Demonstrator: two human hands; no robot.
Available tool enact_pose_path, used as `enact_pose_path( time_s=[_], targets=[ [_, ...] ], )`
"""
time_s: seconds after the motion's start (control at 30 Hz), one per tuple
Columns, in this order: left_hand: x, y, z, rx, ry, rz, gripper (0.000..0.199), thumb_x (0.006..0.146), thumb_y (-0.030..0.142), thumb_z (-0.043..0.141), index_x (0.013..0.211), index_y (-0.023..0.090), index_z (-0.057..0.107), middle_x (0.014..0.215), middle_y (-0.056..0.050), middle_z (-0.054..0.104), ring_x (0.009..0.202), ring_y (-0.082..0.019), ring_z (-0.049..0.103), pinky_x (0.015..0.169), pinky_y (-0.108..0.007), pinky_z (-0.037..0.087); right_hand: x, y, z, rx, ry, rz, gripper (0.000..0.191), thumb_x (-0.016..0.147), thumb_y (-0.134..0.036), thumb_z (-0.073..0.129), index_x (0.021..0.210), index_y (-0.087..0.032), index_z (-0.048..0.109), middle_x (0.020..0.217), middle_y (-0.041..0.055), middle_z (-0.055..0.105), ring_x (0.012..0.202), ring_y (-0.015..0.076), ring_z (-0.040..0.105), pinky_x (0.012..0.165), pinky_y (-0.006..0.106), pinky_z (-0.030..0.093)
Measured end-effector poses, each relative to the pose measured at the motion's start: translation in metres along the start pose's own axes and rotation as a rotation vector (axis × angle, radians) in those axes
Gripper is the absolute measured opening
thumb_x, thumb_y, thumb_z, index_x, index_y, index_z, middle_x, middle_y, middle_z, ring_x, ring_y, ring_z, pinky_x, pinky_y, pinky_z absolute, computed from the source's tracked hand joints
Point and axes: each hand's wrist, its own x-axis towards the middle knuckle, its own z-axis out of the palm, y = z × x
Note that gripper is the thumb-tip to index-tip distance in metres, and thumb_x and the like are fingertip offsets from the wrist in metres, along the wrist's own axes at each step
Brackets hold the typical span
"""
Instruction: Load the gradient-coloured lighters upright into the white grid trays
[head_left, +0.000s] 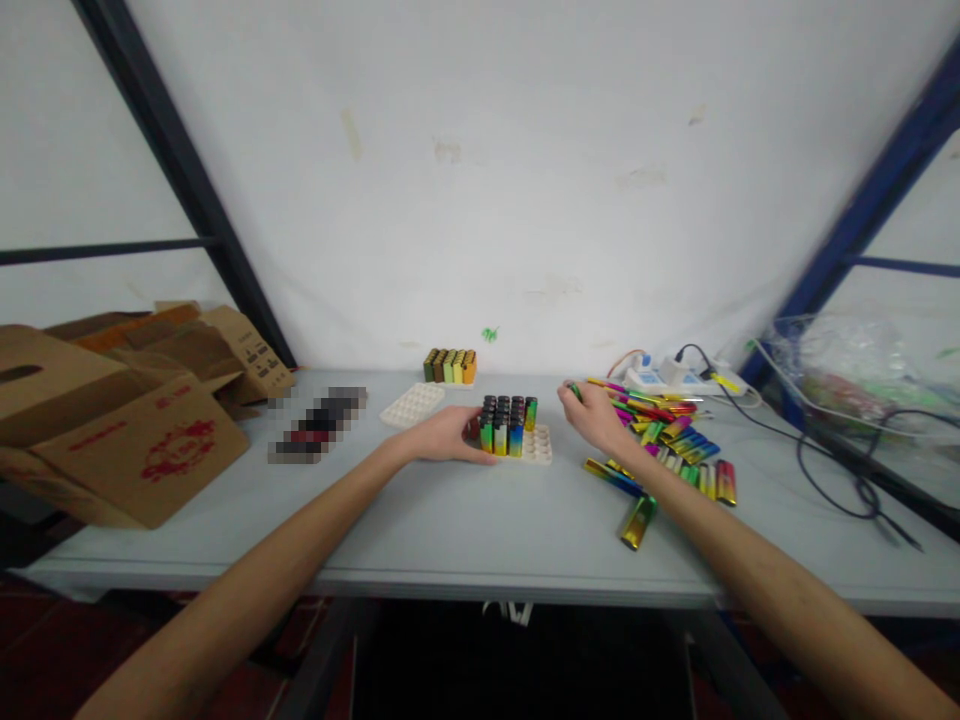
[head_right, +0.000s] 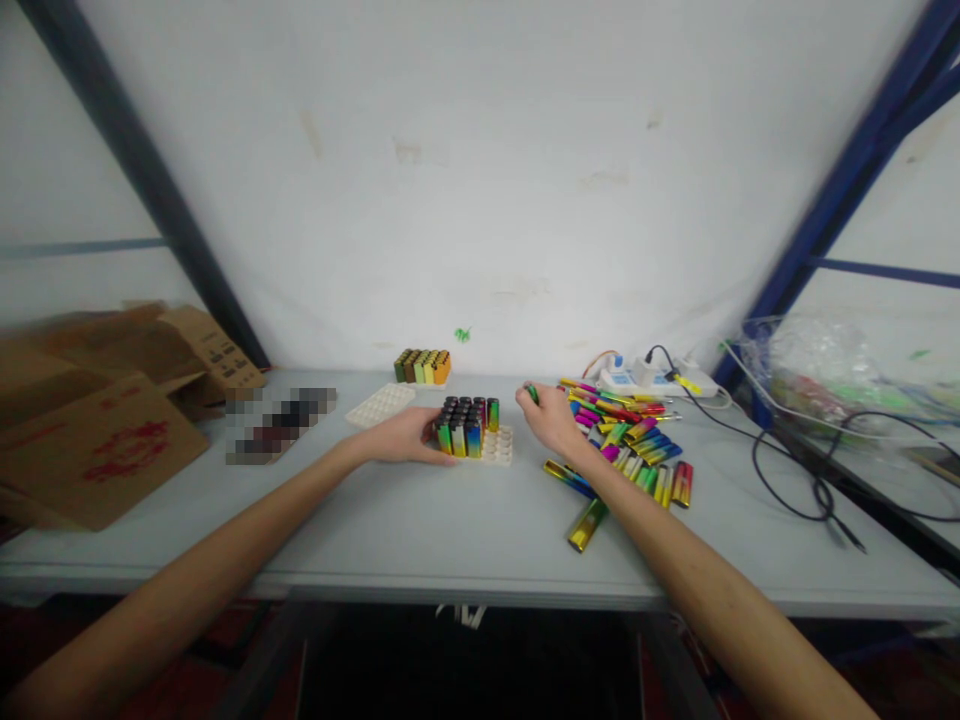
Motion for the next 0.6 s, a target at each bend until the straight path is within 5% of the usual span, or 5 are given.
enact_pose_path(
  time_s=[0.23, 0.43, 0.6],
  targets=[
    [-0.0001, -0.0005, 0.0015, -0.040, 0.008, 0.008, 0.063, 0.069, 0.065, 0.079, 0.108, 0.017, 0.066, 0.090, -0.005, 0.071, 0.074, -0.022, 0.064, 0.061, -0.029, 0.044, -0.0048, -0.0072, -0.0039, 0.177, -0.110, -0.054, 0.036, 0.102, -0.058, 0.038, 0.094, -0.023, 0.048, 0.065, -0.0050, 0.053, 0.057, 0.0141, 0.051, 0.059, 0.026, 0.041],
    [0.0001, -0.0009, 0.0010, -0.010, 0.006, 0.009, 0.063, 0.069, 0.066, 0.078, 0.108, 0.017, 0.065, 0.090, -0.004, 0.070, 0.074, -0.021, 0.063, 0.062, -0.028, 0.044, -0.0020, -0.0057, -0.0059, 0.023, -0.081, -0.263, 0.044, 0.102, -0.057, 0.044, 0.087, -0.019, 0.062, 0.086, 0.0077, 0.068, 0.078, 0.0190, 0.062, 0.070, 0.029, 0.048],
    [0.0005, -0.0023, 0.0020, -0.028, -0.003, 0.010, 0.064, 0.070, 0.064, 0.078, 0.112, 0.017, 0.065, 0.093, -0.005, 0.072, 0.077, -0.023, 0.065, 0.062, -0.029, 0.045, -0.0034, -0.0052, -0.0065, -0.020, -0.099, -0.245, 0.041, 0.099, -0.056, 0.054, 0.094, -0.019, 0.069, 0.071, 0.0025, 0.069, 0.062, 0.0170, 0.061, 0.060, 0.028, 0.043]
  ],
)
